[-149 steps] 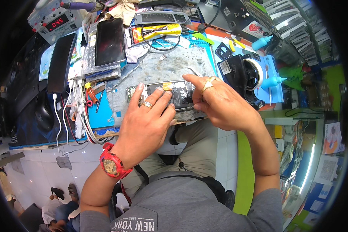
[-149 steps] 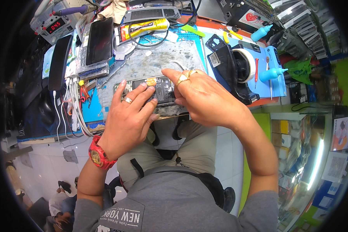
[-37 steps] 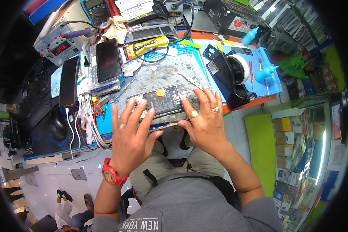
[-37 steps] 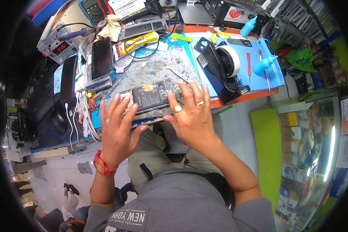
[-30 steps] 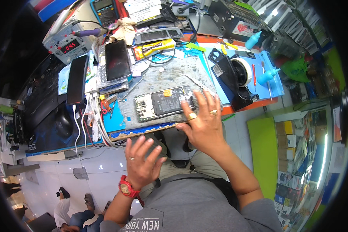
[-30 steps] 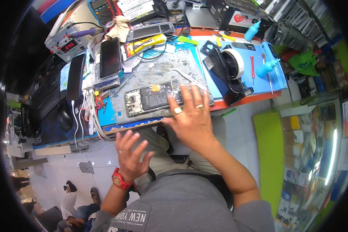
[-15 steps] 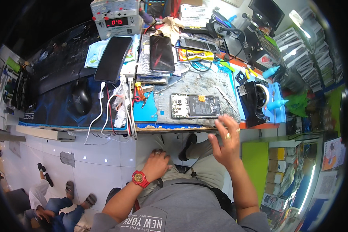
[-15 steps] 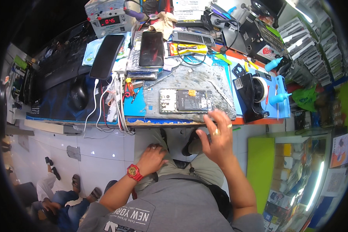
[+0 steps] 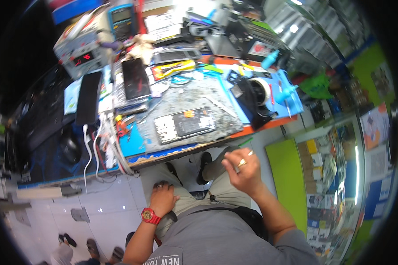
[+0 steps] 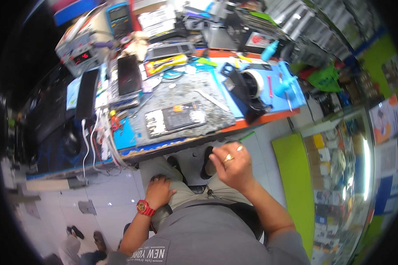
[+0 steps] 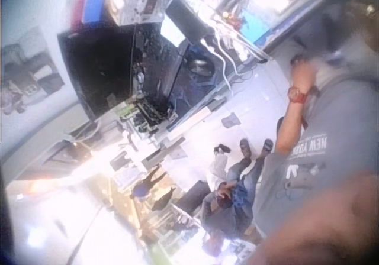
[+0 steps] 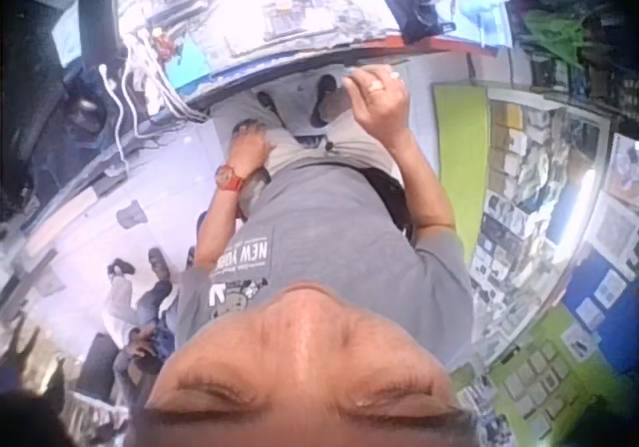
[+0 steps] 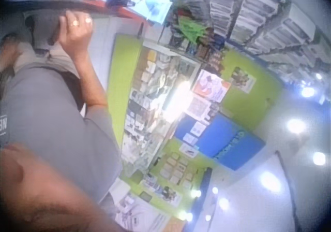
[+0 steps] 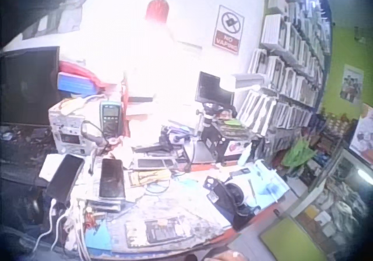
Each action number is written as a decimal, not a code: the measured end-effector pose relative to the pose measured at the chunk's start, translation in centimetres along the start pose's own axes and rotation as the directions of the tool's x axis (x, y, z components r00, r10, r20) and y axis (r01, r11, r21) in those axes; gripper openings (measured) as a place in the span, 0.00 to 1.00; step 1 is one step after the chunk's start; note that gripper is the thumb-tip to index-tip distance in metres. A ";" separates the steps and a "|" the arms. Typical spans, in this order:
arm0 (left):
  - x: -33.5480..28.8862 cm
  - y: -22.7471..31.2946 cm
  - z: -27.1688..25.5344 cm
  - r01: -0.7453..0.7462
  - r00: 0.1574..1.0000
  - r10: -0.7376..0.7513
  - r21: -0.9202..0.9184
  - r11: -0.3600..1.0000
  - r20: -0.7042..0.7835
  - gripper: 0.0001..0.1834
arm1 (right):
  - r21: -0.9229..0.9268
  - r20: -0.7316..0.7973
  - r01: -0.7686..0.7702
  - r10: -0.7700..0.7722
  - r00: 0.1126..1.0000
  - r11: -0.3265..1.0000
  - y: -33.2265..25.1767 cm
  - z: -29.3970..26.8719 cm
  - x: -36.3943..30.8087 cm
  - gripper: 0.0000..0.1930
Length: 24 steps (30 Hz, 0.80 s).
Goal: The person disassembles a smartphone, removes the battery, and uses a small metal tool to scrape adhesive from the battery compartment. They then place a black plastic camera module into the phone and press it into place.
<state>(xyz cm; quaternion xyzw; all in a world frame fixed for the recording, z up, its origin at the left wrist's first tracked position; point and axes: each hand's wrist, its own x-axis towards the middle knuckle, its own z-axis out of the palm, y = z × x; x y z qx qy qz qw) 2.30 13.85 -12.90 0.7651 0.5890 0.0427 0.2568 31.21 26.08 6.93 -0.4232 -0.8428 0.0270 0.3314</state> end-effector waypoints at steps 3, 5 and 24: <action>0.0 -0.2 -0.1 0.003 1.000 -0.002 0.023 1.000 -0.017 0.30 | -0.090 -0.315 -0.101 0.068 0.947 0.991 2.5 -3.2 1.7 0.29; 0.1 0.0 -0.2 -0.002 1.000 0.003 0.041 0.999 -0.030 0.30 | -0.018 -0.444 -0.281 0.245 0.862 0.959 5.2 -4.0 2.5 0.42; 1.1 0.2 1.5 0.017 0.993 -0.018 -0.011 1.000 -0.113 0.25 | 0.285 -0.414 -0.461 0.542 0.731 0.840 11.6 -3.6 2.6 0.29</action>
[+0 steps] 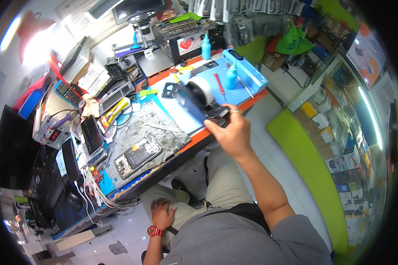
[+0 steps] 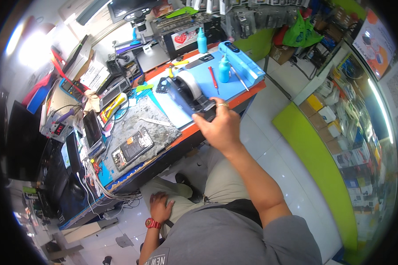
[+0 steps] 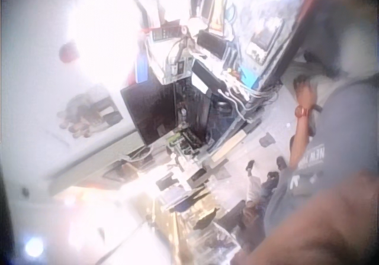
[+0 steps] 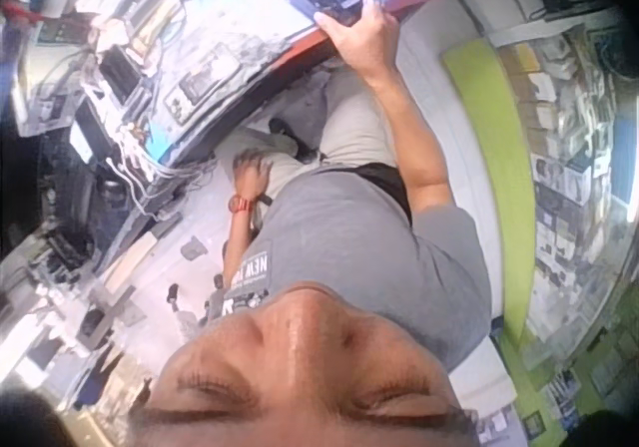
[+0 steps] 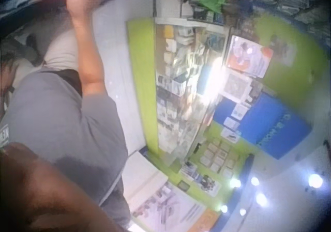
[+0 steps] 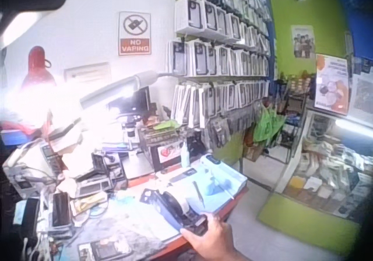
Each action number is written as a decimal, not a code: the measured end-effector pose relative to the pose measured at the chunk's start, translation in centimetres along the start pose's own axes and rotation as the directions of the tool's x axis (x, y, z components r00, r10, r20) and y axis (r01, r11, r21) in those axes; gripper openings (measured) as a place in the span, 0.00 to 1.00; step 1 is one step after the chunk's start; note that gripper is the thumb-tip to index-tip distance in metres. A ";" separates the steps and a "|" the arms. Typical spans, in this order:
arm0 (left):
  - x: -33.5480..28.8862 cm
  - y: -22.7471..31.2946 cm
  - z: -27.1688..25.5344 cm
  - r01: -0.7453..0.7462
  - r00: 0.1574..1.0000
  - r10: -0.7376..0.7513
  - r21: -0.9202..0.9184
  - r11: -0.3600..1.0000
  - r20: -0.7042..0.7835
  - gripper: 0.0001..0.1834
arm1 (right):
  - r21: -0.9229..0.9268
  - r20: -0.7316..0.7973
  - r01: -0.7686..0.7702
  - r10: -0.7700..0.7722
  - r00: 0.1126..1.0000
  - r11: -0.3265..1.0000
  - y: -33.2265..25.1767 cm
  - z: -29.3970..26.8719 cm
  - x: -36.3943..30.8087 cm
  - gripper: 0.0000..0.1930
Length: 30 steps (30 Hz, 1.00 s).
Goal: The person disassembles a smartphone, removes the battery, and uses a small metal tool to scrape adhesive from the battery compartment. They then place a black plastic camera module into the phone and press it into place.
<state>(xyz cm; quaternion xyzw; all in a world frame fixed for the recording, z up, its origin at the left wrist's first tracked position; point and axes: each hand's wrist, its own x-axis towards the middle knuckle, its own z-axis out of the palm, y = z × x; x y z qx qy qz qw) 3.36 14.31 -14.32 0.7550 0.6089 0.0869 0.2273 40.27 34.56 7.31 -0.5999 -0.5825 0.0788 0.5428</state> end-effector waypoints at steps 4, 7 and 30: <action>-0.2 -0.2 0.5 0.010 1.000 -0.010 0.003 1.000 -0.016 0.25 | -0.163 -0.092 -0.002 -0.013 0.996 0.987 0.6 -0.9 1.5 0.30; 0.2 -0.1 0.4 0.002 1.000 -0.002 0.005 1.000 -0.018 0.25 | -0.273 -0.132 0.007 -0.044 0.990 0.962 1.6 -0.1 2.4 0.30; 0.3 0.1 0.0 0.052 0.999 -0.053 -0.033 0.998 -0.005 0.24 | -0.272 -0.029 -0.173 0.172 0.985 0.947 1.4 1.8 5.2 0.33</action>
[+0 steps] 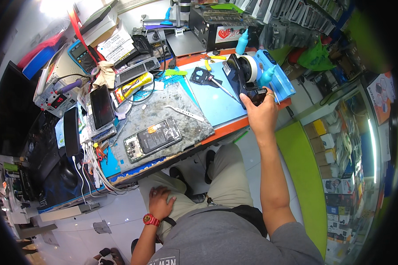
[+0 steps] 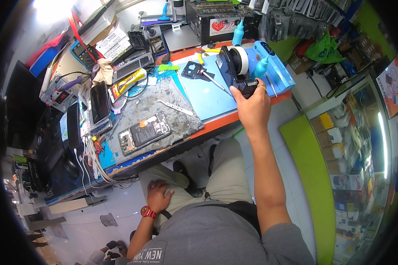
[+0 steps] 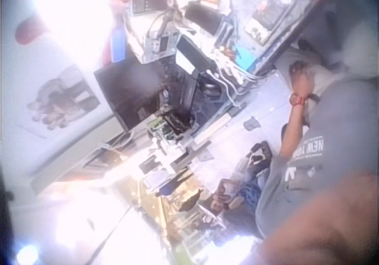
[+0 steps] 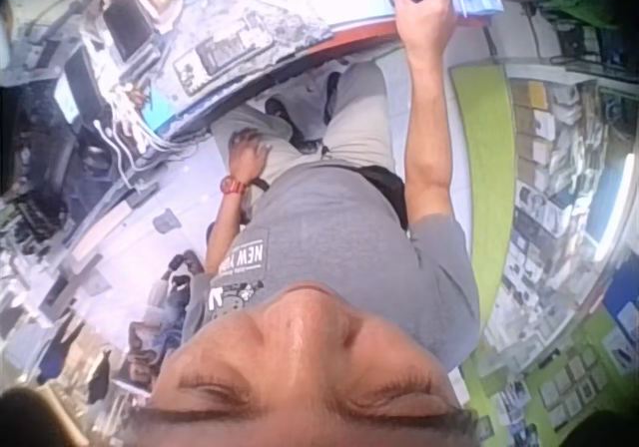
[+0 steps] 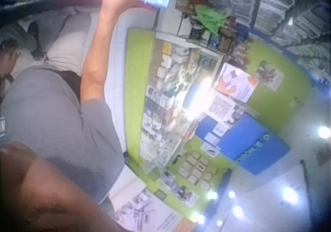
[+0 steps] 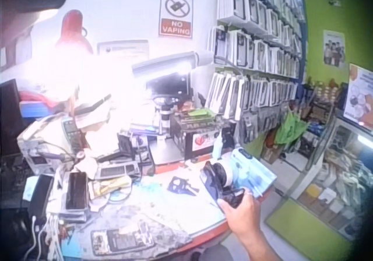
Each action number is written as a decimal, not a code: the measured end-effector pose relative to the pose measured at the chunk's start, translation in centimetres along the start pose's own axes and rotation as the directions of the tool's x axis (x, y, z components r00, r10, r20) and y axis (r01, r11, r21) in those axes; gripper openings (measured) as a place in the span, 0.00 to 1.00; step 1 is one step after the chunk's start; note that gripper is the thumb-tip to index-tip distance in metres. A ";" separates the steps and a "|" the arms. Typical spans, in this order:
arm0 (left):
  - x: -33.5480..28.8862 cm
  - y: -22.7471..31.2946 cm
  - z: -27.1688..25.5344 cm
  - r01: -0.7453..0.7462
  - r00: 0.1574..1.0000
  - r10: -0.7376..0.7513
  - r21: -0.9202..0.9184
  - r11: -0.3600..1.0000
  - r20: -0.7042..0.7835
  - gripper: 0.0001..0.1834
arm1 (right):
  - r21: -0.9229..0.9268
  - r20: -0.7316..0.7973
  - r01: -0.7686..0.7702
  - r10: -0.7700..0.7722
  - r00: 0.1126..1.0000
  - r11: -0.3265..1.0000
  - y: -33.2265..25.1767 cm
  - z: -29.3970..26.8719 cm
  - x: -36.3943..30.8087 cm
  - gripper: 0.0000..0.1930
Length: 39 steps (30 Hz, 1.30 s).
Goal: The person disassembles a smartphone, removes the battery, and uses a small metal tool to scrape adhesive from the battery compartment. They then place a black plastic camera module into the phone and press it into place.
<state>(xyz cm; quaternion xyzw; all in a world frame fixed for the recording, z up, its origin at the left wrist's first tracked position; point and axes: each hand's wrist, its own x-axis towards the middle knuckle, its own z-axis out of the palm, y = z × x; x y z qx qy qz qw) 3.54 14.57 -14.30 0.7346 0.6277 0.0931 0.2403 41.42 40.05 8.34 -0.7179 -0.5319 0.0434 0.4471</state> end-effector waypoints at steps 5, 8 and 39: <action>0.0 0.2 -0.2 0.006 1.000 -0.006 -0.009 1.000 0.011 0.24 | -0.262 -0.179 0.418 -0.469 0.865 0.870 -0.9 -1.1 -2.8 0.26; -0.2 0.0 0.0 -0.017 1.000 0.017 -0.017 1.000 -0.021 0.23 | -0.193 0.018 0.587 -0.595 0.804 0.787 -3.0 -0.5 -4.2 0.16; -0.4 -0.7 0.7 -0.020 0.998 0.018 -0.033 0.999 -0.066 0.23 | -0.248 0.815 0.657 -0.213 0.538 0.712 -11.0 9.7 8.7 0.32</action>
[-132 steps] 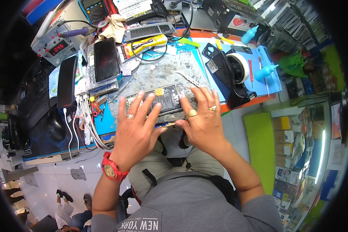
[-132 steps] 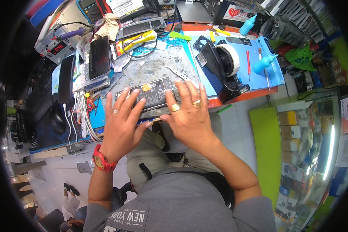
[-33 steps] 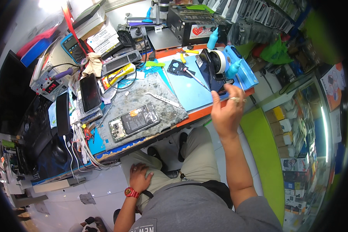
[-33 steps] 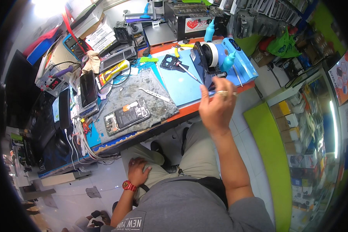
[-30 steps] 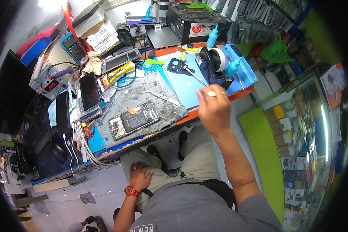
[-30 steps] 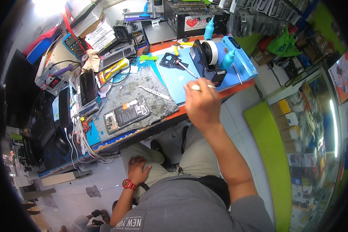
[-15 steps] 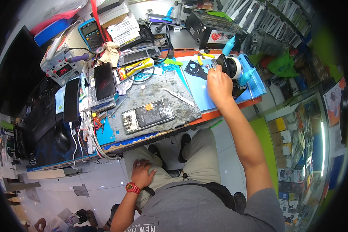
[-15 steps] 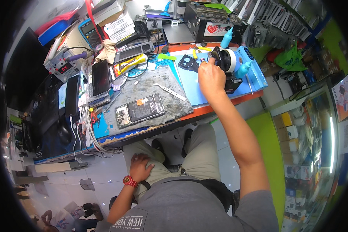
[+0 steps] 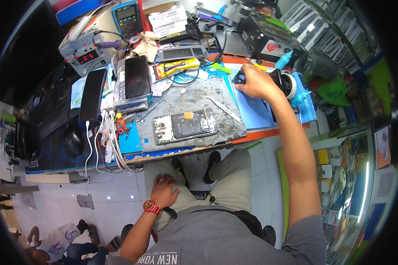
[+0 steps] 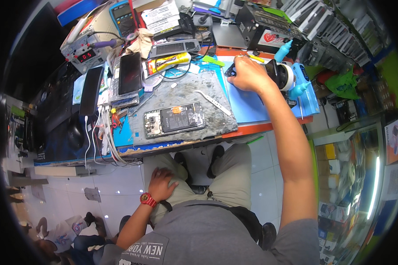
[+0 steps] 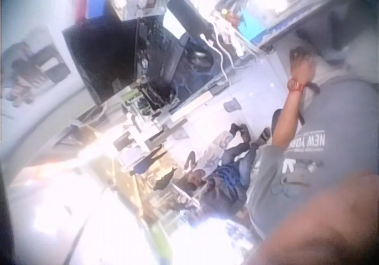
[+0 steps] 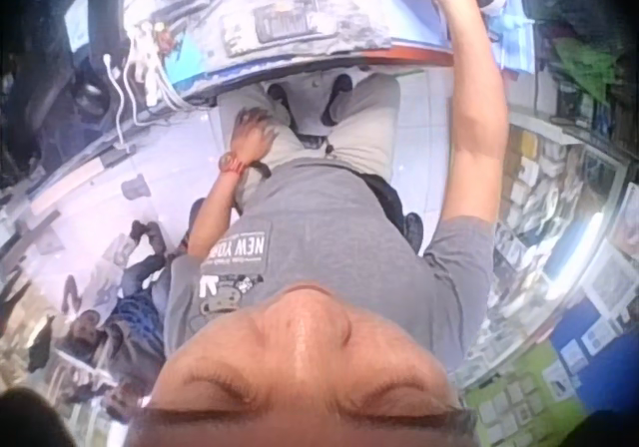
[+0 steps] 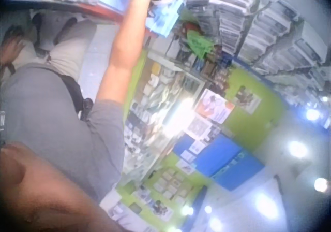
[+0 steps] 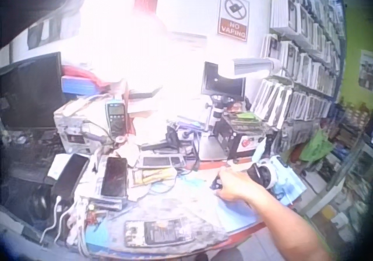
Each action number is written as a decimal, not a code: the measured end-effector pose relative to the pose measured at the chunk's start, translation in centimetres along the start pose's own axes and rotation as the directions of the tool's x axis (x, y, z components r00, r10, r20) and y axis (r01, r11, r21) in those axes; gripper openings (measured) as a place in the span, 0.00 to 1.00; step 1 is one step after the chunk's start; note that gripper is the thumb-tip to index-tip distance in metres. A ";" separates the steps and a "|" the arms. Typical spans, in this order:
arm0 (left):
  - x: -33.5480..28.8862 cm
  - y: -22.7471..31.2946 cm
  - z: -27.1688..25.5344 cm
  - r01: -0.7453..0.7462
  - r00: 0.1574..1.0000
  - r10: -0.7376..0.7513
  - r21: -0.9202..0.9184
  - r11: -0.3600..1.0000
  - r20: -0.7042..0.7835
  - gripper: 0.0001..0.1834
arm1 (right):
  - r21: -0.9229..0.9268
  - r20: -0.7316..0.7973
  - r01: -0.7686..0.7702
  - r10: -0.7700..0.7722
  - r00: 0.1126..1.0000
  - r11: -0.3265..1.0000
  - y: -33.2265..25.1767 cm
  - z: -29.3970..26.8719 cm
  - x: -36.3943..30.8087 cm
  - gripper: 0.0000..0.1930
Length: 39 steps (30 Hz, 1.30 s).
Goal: The person disassembles a smartphone, removes the battery, and uses a small metal tool to scrape adhesive from the battery compartment. They then place a black plastic camera module into the phone and press it into place.
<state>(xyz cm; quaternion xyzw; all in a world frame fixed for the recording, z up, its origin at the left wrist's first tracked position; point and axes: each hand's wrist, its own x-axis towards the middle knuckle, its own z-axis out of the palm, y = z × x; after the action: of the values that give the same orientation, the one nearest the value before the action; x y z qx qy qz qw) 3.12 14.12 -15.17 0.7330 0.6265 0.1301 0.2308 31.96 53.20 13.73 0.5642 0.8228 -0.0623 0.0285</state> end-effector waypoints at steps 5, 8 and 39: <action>0.2 0.0 -0.2 0.021 0.999 -0.020 -0.012 1.000 0.049 0.24 | 0.077 -0.047 0.054 -0.050 0.998 0.996 1.7 0.6 0.1 0.43; 0.0 0.6 -0.2 0.016 0.999 -0.016 -0.006 1.000 0.040 0.23 | 0.189 -0.263 0.083 -0.031 0.964 0.978 3.5 2.4 -0.3 0.45; 0.5 15.9 -16.1 0.134 0.928 -0.355 -0.990 0.036 0.112 0.11 | 0.996 0.052 -0.049 -0.051 0.997 0.068 -11.1 7.9 -25.6 0.14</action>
<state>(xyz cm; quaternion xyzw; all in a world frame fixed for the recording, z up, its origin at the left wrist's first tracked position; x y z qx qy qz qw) 9.13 15.69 6.58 0.2510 0.5044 0.5355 0.6291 30.70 24.51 9.72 0.4284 0.5572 -0.6278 -0.3344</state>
